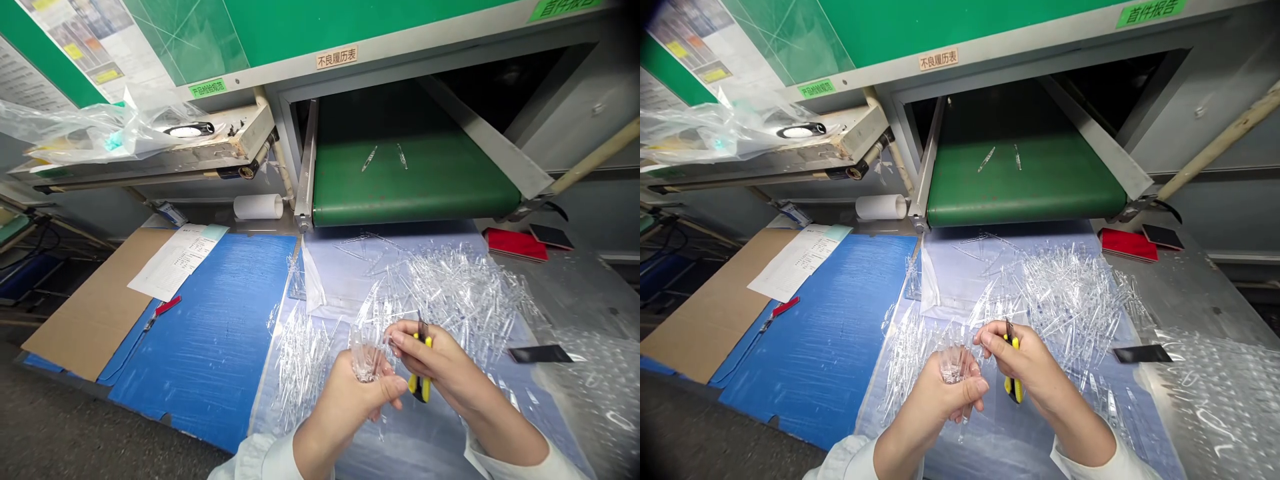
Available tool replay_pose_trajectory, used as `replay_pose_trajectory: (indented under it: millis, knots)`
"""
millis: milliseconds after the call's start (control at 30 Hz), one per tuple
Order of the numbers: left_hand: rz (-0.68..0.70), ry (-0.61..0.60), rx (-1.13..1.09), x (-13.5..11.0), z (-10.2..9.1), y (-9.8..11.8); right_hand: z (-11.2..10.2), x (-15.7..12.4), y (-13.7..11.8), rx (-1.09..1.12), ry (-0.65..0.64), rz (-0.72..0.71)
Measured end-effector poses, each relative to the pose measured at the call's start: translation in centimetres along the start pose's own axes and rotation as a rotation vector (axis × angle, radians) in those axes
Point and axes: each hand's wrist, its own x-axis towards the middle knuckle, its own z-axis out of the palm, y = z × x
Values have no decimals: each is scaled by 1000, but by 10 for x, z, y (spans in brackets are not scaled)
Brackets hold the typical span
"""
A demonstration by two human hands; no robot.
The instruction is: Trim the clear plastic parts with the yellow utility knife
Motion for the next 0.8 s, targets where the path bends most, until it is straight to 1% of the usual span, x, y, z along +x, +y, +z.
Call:
replay_pose_trajectory:
  millis: [167, 300, 400, 467, 567, 633, 700, 800]
  knots:
    - [24, -13, 5, -3, 1, 3, -4, -3, 2, 7, 7, -26]
    - [31, 19, 21, -7, 2, 9, -7, -6, 1, 10, 31, -69]
    - [30, 47, 3, -8, 3, 13, -8, -10, 1, -12, 21, -86]
    - [29, 53, -6, -9, 3, 13, -7, -17, 1, -104, 2, -91]
    - [42, 67, 18, -10, 1, 13, -3, -32, 0, -408, -24, -156]
    - [63, 76, 51, -12, 0, 13, 2, -43, -1, -595, -3, -226]
    - [89, 72, 79, -14, 0, 14, 7, -51, -2, -699, 48, -278]
    - [128, 61, 91, -17, 1, 17, 13, -56, 0, -758, 93, -308]
